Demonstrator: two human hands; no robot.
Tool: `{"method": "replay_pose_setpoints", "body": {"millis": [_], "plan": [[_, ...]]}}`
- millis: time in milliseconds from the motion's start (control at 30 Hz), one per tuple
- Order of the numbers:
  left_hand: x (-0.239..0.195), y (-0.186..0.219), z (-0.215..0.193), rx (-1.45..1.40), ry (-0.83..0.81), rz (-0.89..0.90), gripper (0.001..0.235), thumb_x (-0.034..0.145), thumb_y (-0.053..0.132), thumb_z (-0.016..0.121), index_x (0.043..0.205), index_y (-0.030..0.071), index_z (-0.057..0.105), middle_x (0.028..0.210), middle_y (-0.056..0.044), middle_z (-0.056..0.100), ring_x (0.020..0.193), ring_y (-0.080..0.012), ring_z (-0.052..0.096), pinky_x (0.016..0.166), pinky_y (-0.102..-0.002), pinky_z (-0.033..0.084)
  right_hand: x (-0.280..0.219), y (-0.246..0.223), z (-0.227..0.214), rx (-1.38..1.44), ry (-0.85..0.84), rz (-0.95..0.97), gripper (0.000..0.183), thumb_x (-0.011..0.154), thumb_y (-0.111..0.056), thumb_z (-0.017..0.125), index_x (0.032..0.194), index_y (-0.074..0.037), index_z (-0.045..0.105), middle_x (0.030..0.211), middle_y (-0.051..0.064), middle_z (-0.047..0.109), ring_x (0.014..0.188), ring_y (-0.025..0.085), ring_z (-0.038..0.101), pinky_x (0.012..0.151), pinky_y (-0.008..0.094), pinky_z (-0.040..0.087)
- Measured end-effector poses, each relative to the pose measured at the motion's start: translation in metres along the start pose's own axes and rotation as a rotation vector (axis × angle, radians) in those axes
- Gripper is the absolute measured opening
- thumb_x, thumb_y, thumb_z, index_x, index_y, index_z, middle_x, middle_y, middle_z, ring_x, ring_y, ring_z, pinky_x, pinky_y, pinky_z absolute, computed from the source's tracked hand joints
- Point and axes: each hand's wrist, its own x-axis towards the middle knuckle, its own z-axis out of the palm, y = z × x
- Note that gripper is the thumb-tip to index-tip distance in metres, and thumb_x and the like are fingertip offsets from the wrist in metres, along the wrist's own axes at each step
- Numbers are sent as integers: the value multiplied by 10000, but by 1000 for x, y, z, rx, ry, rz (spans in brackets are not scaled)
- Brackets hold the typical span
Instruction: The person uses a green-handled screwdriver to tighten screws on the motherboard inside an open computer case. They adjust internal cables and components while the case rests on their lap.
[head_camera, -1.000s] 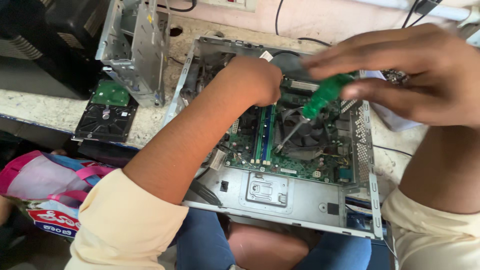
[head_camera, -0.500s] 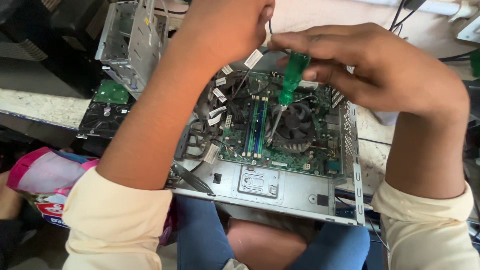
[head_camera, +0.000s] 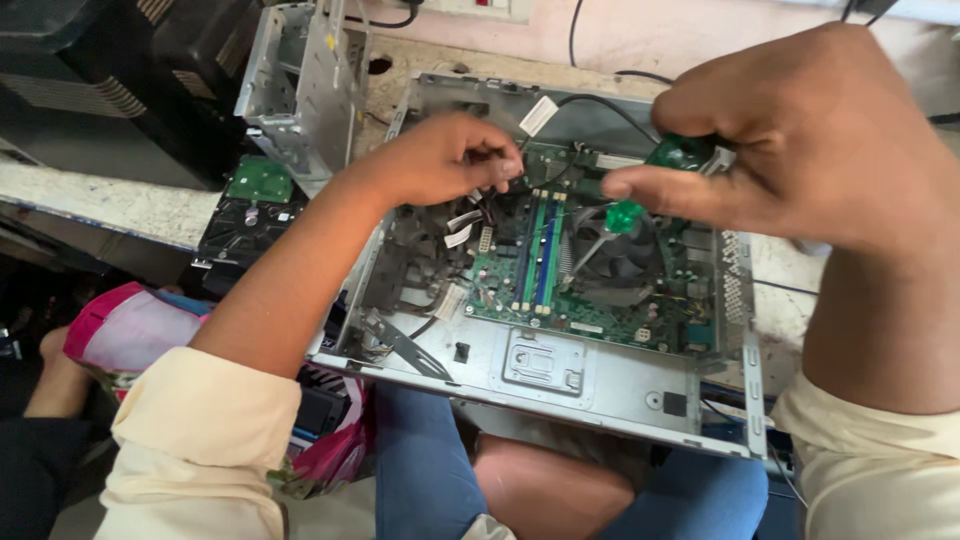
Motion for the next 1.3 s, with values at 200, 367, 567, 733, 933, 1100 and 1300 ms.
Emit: {"method": "replay_pose_setpoints", "body": {"millis": [200, 367, 567, 733, 933, 1100, 1300], "plan": [[1, -24, -4, -328, 146, 44, 235, 1072, 233, 600, 1170, 43, 698, 985, -7, 743, 915, -81, 668, 823, -253, 548, 9, -3, 10, 320, -32, 46, 426, 857, -437, 740, 878, -19, 661, 653, 95, 604, 545, 221, 608, 517, 348, 447], [5, -27, -2, -252, 116, 21, 230, 1068, 244, 605, 1117, 39, 697, 949, -5, 742, 905, -73, 672, 830, -246, 533, 12, 7, 44, 608, -2, 23, 402, 945, -353, 720, 1128, -5, 634, 844, 81, 711, 690, 149, 714, 594, 292, 523], [3, -23, -1, -97, 166, 38, 198, 1008, 232, 665, 1042, 38, 691, 858, 16, 663, 808, -83, 576, 764, -265, 499, -1, 7, 101, 1040, 392, 109, 363, 1178, -338, 607, 1304, -8, 525, 867, 86, 682, 737, 163, 683, 666, 239, 510], [0, -22, -5, -58, 36, -77, 317, 1022, 290, 714, 876, 15, 656, 760, -44, 625, 738, -126, 533, 708, -322, 464, -15, 23, 123, 1122, 764, 266, 391, 1252, -373, 507, 1448, -49, 410, 837, 122, 624, 660, 182, 609, 599, 250, 447], [-4, -5, -4, 173, 133, 333, 218, 850, 185, 823, 969, 63, 688, 962, -64, 679, 964, -241, 621, 874, -390, 498, -18, 33, 132, 1046, 789, 367, 370, 1300, -371, 488, 1467, -50, 413, 854, 131, 638, 631, 161, 545, 568, 240, 360], [1, 7, -3, 299, 70, 461, 235, 806, 178, 834, 1013, 114, 743, 1057, -56, 727, 1070, -306, 640, 1007, -456, 454, -15, 38, 134, 960, 878, 401, 342, 1267, -272, 493, 1499, -32, 418, 1149, 95, 554, 760, 199, 599, 638, 269, 406], [3, 5, 3, 453, -195, -9, 179, 787, 282, 756, 916, 162, 789, 891, -38, 790, 967, -260, 677, 898, -431, 511, -16, 38, 135, 848, 923, 286, 338, 1297, -325, 514, 1479, -70, 385, 1056, 82, 528, 742, 189, 589, 667, 272, 446]]}}
